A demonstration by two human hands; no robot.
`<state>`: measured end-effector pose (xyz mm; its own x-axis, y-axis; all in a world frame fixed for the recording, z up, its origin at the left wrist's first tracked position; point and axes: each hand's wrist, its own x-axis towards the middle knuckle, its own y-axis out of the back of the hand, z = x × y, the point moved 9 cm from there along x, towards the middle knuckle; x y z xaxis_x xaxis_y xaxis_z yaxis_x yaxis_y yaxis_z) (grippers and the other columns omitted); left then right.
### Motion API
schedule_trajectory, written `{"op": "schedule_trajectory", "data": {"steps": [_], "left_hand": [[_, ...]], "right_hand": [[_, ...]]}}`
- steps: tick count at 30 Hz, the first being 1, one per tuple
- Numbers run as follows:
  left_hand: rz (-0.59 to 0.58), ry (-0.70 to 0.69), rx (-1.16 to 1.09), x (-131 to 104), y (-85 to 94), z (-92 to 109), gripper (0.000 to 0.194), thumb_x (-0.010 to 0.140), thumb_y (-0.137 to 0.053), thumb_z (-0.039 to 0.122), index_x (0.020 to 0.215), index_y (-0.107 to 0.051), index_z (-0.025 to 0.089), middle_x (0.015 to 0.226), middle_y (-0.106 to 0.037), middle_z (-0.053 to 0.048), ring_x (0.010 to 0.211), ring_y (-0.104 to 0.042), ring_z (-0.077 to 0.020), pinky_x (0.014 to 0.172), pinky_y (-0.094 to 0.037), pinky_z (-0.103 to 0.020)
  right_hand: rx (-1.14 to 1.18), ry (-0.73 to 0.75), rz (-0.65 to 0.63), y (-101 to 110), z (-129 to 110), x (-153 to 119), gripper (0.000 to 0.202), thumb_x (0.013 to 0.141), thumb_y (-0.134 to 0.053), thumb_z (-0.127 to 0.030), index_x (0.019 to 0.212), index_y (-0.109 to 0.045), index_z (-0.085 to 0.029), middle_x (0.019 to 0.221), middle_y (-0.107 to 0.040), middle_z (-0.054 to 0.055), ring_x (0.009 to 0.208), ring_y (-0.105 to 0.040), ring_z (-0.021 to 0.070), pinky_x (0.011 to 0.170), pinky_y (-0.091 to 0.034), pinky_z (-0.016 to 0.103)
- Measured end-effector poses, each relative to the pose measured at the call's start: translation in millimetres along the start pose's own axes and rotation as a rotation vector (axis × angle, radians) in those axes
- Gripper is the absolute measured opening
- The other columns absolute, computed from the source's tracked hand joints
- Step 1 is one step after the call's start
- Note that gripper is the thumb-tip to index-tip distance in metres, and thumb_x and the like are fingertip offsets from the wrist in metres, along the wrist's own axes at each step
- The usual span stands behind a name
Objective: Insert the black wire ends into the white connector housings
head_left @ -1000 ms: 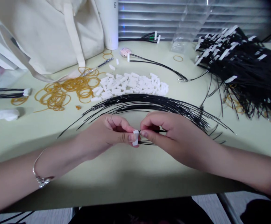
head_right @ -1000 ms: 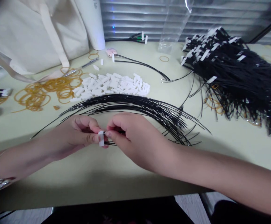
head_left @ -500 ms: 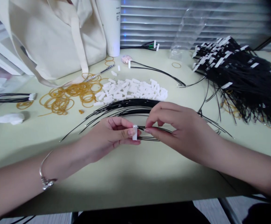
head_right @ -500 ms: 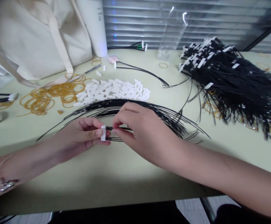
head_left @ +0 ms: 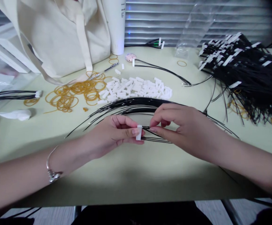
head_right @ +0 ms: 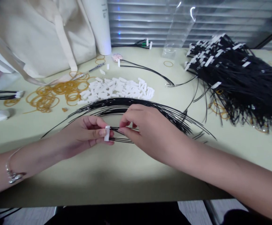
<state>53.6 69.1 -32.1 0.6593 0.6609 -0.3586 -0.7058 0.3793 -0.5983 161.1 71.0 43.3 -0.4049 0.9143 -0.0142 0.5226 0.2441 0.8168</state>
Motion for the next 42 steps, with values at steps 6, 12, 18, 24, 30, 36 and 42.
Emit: {"op": "schedule_trajectory", "data": {"steps": [6,12,18,24,30,36,42], "left_hand": [[0.027,0.007,0.044,-0.3,2.9,-2.5,0.006,0.070,-0.074,0.011,0.072,-0.068,0.013,0.071,-0.071,0.000,0.066,-0.067,-0.0103,0.075,-0.059,-0.027],[0.025,-0.005,0.091,-2.7,2.4,-2.1,0.006,0.071,-0.073,0.012,0.071,-0.067,0.014,0.071,-0.072,0.000,0.068,-0.068,-0.0101,0.075,-0.057,-0.025],[0.018,-0.007,0.132,-2.1,1.7,-3.0,0.008,0.071,-0.073,0.012,0.070,-0.065,0.014,0.071,-0.072,-0.001,0.069,-0.068,-0.0114,0.076,-0.055,-0.027],[0.016,-0.018,0.117,-1.4,0.8,-2.5,0.006,0.073,-0.072,0.014,0.073,-0.065,0.014,0.072,-0.069,0.001,0.069,-0.064,-0.0086,0.077,-0.056,-0.028],[0.058,-0.026,0.081,-1.3,3.4,-0.8,0.004,0.075,-0.070,0.014,0.074,-0.065,0.013,0.074,-0.069,0.000,0.074,-0.065,-0.0101,0.078,-0.056,-0.028],[0.034,-0.023,0.057,-0.2,1.7,-1.5,0.006,0.074,-0.070,0.012,0.074,-0.064,0.013,0.074,-0.071,-0.001,0.074,-0.066,-0.0102,0.076,-0.057,-0.027],[0.030,-0.015,0.055,-0.6,1.5,-2.2,0.007,0.073,-0.071,0.012,0.074,-0.064,0.013,0.075,-0.071,-0.001,0.074,-0.066,-0.0101,0.077,-0.057,-0.027]], "right_hand": [[0.070,-0.047,-0.069,-11.8,0.4,-0.4,0.017,0.086,-0.046,-0.029,0.079,-0.057,-0.018,0.080,-0.056,-0.001,0.069,-0.047,0.0056,0.061,-0.036,0.019],[0.058,-0.001,-0.002,-16.1,-6.1,-1.4,0.015,0.087,-0.043,-0.020,0.075,-0.051,-0.015,0.079,-0.050,0.000,0.071,-0.043,0.0057,0.062,-0.033,0.019],[0.088,0.016,-0.035,-21.6,-9.9,-3.8,0.014,0.086,-0.041,-0.016,0.074,-0.049,-0.014,0.077,-0.049,0.000,0.070,-0.041,0.0067,0.062,-0.032,0.020],[-0.017,0.012,-0.052,-22.9,-6.5,-2.8,0.013,0.087,-0.039,-0.017,0.078,-0.049,-0.015,0.078,-0.050,0.000,0.067,-0.041,0.0077,0.060,-0.031,0.022],[-0.164,-0.070,-0.018,-10.4,3.2,-7.0,0.018,0.087,-0.040,-0.024,0.073,-0.049,-0.017,0.068,-0.049,0.000,0.058,-0.039,0.0080,0.052,-0.027,0.024],[-0.091,-0.127,-0.082,-13.5,0.0,-2.3,0.019,0.086,-0.042,-0.022,0.070,-0.052,-0.017,0.067,-0.052,0.000,0.056,-0.041,0.0067,0.050,-0.029,0.022],[-0.070,-0.110,-0.045,-13.1,-0.4,0.9,0.019,0.085,-0.044,-0.022,0.069,-0.053,-0.016,0.065,-0.052,0.000,0.055,-0.040,0.0064,0.049,-0.029,0.021]]}}
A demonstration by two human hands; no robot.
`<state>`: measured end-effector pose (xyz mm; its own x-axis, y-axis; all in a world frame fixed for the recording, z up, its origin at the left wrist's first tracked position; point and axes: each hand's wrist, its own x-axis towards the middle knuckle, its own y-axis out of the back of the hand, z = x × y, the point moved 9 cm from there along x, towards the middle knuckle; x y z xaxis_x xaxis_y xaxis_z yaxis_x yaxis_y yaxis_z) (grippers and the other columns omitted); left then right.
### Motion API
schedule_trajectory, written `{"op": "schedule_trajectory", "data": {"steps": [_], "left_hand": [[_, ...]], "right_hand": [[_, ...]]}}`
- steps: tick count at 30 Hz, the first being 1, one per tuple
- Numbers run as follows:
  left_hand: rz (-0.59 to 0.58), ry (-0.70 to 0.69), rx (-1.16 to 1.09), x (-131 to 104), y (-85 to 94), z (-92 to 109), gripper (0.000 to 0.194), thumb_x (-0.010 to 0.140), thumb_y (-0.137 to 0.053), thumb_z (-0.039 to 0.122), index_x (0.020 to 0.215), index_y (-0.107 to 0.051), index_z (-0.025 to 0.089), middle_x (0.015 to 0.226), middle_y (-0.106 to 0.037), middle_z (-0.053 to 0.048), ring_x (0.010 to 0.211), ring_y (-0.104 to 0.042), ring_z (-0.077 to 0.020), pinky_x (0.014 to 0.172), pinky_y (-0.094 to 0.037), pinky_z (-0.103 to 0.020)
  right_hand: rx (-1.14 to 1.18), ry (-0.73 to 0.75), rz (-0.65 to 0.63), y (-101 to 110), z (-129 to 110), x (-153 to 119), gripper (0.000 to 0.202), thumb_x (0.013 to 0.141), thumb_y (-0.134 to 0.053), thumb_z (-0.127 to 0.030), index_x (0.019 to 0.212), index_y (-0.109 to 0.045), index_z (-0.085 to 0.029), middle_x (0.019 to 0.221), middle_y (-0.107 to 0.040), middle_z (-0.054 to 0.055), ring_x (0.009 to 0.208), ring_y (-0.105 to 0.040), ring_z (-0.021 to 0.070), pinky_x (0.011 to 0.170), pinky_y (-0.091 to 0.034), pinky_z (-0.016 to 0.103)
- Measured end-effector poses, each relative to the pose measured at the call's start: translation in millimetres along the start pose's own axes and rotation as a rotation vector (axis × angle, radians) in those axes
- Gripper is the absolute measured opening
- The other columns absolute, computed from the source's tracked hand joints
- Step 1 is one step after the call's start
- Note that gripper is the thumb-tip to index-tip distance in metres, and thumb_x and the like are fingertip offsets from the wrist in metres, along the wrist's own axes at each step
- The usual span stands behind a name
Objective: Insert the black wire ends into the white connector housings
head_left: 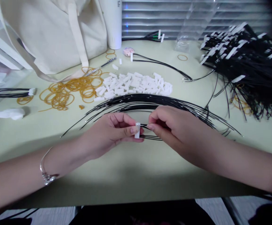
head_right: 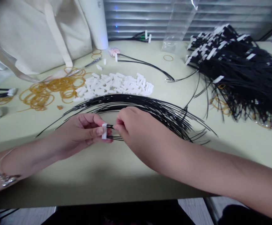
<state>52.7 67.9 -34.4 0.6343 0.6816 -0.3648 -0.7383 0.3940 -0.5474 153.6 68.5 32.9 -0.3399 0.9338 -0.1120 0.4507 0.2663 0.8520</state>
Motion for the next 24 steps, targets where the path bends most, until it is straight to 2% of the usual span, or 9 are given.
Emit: {"op": "schedule_trajectory", "data": {"steps": [5,11,15,17,19,21,24], "left_hand": [[-0.001,-0.001,0.000,0.0,-0.7,0.2,0.007,0.073,-0.072,0.013,0.074,-0.065,0.013,0.075,-0.071,-0.001,0.074,-0.067,-0.0105,0.076,-0.058,-0.027],[-0.009,0.010,0.055,-0.2,-0.4,-2.4,0.008,0.071,-0.073,0.014,0.072,-0.065,0.014,0.072,-0.071,0.001,0.069,-0.067,-0.0098,0.075,-0.057,-0.026],[0.002,-0.035,0.093,-0.5,-0.8,-0.7,0.009,0.072,-0.073,0.015,0.075,-0.064,0.014,0.073,-0.070,0.001,0.071,-0.067,-0.0097,0.076,-0.056,-0.025],[0.019,-0.067,0.128,-2.3,-2.7,1.9,0.011,0.073,-0.072,0.017,0.075,-0.062,0.014,0.073,-0.068,0.002,0.072,-0.066,-0.0092,0.076,-0.056,-0.025],[0.045,-0.079,0.260,-6.3,-4.7,3.3,0.013,0.074,-0.071,0.021,0.076,-0.061,0.014,0.071,-0.066,0.001,0.069,-0.064,-0.0093,0.072,-0.055,-0.023],[0.070,-0.134,0.519,-12.6,-7.5,8.6,0.014,0.078,-0.067,0.026,0.078,-0.061,0.014,0.070,-0.065,0.000,0.063,-0.063,-0.0096,0.062,-0.052,-0.019],[-0.037,-0.432,1.022,-27.8,-30.9,23.4,0.017,0.087,-0.053,0.027,0.087,-0.063,0.014,0.080,-0.067,-0.006,0.071,-0.063,-0.0129,0.065,-0.049,-0.021]], "right_hand": [[-0.003,0.023,0.044,4.3,-2.6,-0.3,0.015,0.082,-0.047,-0.019,0.068,-0.052,-0.016,0.066,-0.052,0.000,0.056,-0.039,0.0059,0.050,-0.029,0.020],[-0.043,0.090,0.060,-1.2,-12.3,-2.8,0.015,0.082,-0.047,-0.015,0.068,-0.052,-0.015,0.069,-0.052,0.001,0.061,-0.042,0.0075,0.055,-0.031,0.022],[-0.069,0.112,0.050,-5.1,-12.4,-4.0,0.017,0.084,-0.044,-0.014,0.069,-0.051,-0.014,0.070,-0.052,0.002,0.063,-0.043,0.0090,0.057,-0.032,0.023],[-0.066,0.176,0.070,-0.5,-14.5,-6.4,0.016,0.086,-0.043,-0.017,0.072,-0.052,-0.015,0.074,-0.052,0.002,0.068,-0.045,0.0096,0.061,-0.034,0.023],[-0.054,0.252,0.071,5.1,-15.8,-8.6,0.012,0.088,-0.045,-0.023,0.081,-0.053,-0.016,0.087,-0.054,0.003,0.081,-0.049,0.0101,0.070,-0.038,0.023],[-0.026,0.262,0.029,8.5,-10.5,-5.7,0.012,0.088,-0.047,-0.029,0.090,-0.053,-0.019,0.099,-0.054,0.003,0.092,-0.049,0.0101,0.078,-0.039,0.022],[-0.031,0.163,-0.032,11.3,5.9,12.4,0.017,0.088,-0.047,-0.035,0.090,-0.054,-0.020,0.097,-0.056,0.003,0.086,-0.050,0.0101,0.072,-0.040,0.022]]}}
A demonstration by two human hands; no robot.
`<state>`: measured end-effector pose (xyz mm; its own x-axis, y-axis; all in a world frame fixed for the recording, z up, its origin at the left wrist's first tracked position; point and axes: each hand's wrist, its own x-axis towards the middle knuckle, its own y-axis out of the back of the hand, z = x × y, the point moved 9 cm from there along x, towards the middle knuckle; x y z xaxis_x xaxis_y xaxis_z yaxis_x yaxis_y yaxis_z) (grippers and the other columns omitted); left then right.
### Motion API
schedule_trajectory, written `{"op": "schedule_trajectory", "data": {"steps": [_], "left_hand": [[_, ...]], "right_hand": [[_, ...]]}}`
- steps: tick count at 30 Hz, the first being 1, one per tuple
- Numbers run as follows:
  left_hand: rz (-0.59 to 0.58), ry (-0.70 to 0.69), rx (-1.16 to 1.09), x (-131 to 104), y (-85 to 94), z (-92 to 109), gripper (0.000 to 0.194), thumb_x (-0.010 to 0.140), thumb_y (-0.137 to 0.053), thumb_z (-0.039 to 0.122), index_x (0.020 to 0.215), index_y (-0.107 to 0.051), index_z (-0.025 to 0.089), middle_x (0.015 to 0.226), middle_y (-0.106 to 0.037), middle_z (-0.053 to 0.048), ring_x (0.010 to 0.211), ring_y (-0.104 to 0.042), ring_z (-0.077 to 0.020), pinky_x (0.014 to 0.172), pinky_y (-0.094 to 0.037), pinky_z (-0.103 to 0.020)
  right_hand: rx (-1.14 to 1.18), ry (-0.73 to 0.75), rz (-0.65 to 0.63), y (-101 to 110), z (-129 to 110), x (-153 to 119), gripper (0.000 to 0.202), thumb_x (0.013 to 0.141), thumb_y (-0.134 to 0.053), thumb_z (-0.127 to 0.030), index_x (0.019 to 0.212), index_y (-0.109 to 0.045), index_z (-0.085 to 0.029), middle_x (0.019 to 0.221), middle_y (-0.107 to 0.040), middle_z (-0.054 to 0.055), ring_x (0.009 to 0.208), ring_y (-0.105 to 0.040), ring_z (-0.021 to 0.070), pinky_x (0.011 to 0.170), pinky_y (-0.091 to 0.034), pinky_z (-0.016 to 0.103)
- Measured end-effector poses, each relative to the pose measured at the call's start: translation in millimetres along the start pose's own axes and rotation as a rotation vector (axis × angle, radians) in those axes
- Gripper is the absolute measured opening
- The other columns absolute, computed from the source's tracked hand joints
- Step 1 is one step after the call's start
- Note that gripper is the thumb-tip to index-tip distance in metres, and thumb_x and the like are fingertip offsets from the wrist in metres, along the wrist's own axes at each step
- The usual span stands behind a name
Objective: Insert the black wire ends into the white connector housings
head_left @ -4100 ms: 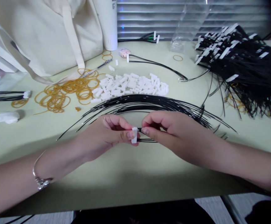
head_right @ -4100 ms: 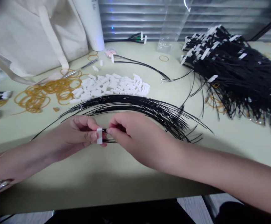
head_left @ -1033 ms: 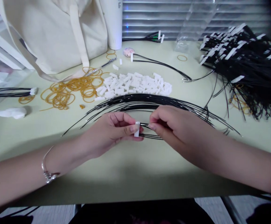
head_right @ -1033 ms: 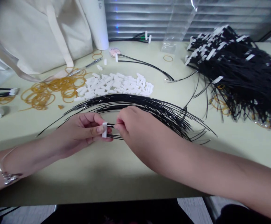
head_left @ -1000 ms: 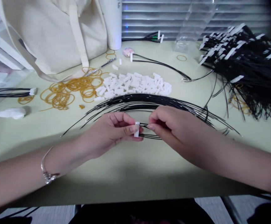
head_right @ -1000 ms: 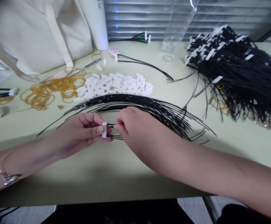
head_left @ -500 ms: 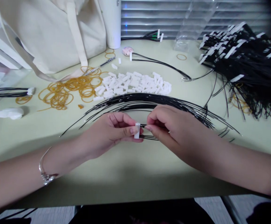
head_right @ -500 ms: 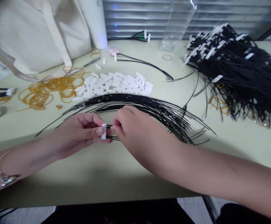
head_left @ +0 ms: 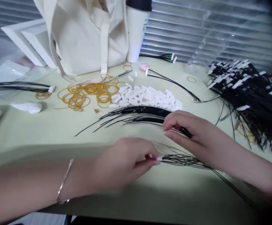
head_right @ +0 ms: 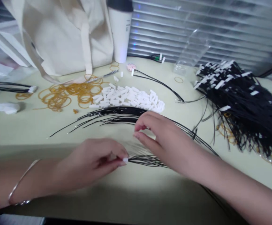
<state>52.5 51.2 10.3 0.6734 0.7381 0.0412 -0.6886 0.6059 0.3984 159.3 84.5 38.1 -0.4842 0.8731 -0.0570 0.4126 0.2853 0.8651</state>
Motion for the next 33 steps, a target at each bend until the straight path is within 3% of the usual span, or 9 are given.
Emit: {"op": "schedule_trajectory", "data": {"steps": [2,4,11,33], "left_hand": [[-0.051,-0.206,0.211,-5.8,-6.5,16.7,0.021,0.090,-0.045,0.023,0.091,-0.063,0.013,0.087,-0.068,-0.008,0.079,-0.062,-0.0144,0.072,-0.047,-0.022],[-0.080,-0.256,0.278,-8.3,-10.5,18.6,0.021,0.091,-0.043,0.021,0.091,-0.061,0.013,0.088,-0.068,-0.007,0.079,-0.061,-0.0136,0.072,-0.046,-0.021],[-0.114,-0.176,0.250,-4.3,-13.8,9.2,0.014,0.089,-0.044,0.019,0.086,-0.058,0.016,0.084,-0.066,-0.002,0.073,-0.058,-0.0115,0.067,-0.044,-0.020],[-0.041,-0.113,0.211,0.6,-4.1,2.4,0.008,0.084,-0.055,0.018,0.088,-0.061,0.015,0.069,-0.060,0.002,0.062,-0.051,-0.0077,0.059,-0.037,-0.018]], "right_hand": [[-0.039,-0.036,-0.005,1.3,9.5,16.5,0.017,0.086,-0.049,-0.036,0.085,-0.055,-0.020,0.089,-0.057,0.002,0.080,-0.050,0.0099,0.067,-0.039,0.022],[-0.082,-0.009,-0.009,-0.5,11.8,34.5,0.016,0.084,-0.051,-0.035,0.084,-0.057,-0.020,0.086,-0.057,0.001,0.076,-0.050,0.0091,0.066,-0.038,0.022],[-0.202,0.127,-0.082,-20.2,-0.8,67.8,0.014,0.081,-0.054,-0.030,0.079,-0.061,-0.018,0.080,-0.056,0.000,0.070,-0.047,0.0076,0.064,-0.036,0.021],[-0.193,0.142,-0.031,-21.1,4.1,65.8,0.011,0.080,-0.056,-0.027,0.080,-0.065,-0.019,0.083,-0.059,-0.001,0.074,-0.051,0.0062,0.067,-0.039,0.019]]}}
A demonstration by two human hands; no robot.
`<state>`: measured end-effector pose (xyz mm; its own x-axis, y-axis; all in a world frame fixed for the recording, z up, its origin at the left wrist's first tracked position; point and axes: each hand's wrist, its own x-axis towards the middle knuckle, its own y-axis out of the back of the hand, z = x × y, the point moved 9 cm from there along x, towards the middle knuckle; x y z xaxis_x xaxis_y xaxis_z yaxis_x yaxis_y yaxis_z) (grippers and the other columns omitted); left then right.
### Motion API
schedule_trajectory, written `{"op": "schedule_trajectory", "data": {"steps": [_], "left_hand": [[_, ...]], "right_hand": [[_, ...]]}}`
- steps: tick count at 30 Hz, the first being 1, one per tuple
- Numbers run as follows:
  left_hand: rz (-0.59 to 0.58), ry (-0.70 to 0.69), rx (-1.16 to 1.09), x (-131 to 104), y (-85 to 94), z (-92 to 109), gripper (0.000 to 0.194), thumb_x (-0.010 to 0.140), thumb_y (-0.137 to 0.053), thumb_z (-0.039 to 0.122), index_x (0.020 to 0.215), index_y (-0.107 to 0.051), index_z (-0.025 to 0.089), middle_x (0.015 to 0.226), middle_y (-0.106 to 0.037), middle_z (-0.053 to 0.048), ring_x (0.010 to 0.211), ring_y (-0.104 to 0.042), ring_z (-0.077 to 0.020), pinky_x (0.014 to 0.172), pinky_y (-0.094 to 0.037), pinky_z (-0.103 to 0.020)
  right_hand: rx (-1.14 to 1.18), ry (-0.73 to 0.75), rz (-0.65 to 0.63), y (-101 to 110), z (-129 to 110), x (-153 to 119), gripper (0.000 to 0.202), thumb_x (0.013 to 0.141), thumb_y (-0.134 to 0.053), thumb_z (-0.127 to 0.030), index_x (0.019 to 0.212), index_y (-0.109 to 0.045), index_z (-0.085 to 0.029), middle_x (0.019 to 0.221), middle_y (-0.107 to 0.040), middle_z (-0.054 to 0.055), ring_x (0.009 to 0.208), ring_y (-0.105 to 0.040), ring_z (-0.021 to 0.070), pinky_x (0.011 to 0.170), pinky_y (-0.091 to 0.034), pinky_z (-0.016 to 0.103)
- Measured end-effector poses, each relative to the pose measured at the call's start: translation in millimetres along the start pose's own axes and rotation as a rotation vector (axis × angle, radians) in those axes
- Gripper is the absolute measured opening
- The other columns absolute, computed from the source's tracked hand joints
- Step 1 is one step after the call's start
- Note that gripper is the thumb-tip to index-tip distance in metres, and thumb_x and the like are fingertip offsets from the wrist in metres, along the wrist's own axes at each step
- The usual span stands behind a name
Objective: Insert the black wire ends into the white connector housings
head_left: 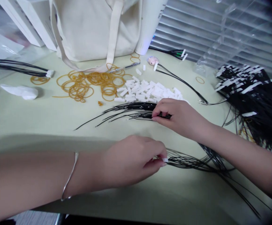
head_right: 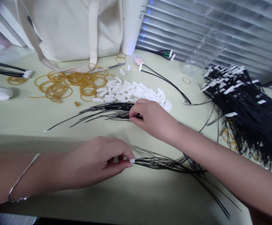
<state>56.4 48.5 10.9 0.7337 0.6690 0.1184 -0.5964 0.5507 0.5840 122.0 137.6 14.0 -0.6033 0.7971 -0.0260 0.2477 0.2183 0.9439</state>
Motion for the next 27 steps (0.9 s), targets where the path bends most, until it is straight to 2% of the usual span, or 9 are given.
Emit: {"op": "schedule_trajectory", "data": {"steps": [14,23,27], "left_hand": [[-0.048,0.030,-0.017,1.8,-2.9,-2.7,0.010,0.084,-0.052,0.019,0.087,-0.061,0.016,0.077,-0.064,0.002,0.067,-0.053,-0.0092,0.061,-0.038,-0.019],[-0.052,0.023,-0.018,2.0,-2.8,-1.0,0.009,0.084,-0.051,0.017,0.087,-0.060,0.015,0.078,-0.064,0.001,0.068,-0.054,-0.0094,0.062,-0.038,-0.019],[-0.063,0.025,-0.024,2.1,-3.1,-1.6,0.010,0.084,-0.051,0.018,0.086,-0.060,0.015,0.079,-0.064,0.000,0.068,-0.055,-0.0097,0.063,-0.039,-0.020]], "right_hand": [[-0.018,-0.018,0.009,0.1,-1.0,3.9,0.010,0.080,-0.059,-0.027,0.078,-0.066,-0.020,0.083,-0.060,-0.002,0.069,-0.050,0.0054,0.063,-0.038,0.020],[-0.124,0.019,-0.101,-8.8,-12.3,4.2,0.015,0.085,-0.047,-0.023,0.082,-0.060,-0.017,0.091,-0.056,0.003,0.083,-0.051,0.0109,0.072,-0.038,0.024],[-0.096,0.038,-0.033,-0.3,-15.3,4.9,0.011,0.083,-0.051,-0.025,0.081,-0.059,-0.017,0.088,-0.056,0.003,0.078,-0.049,0.0102,0.068,-0.037,0.023]]}}
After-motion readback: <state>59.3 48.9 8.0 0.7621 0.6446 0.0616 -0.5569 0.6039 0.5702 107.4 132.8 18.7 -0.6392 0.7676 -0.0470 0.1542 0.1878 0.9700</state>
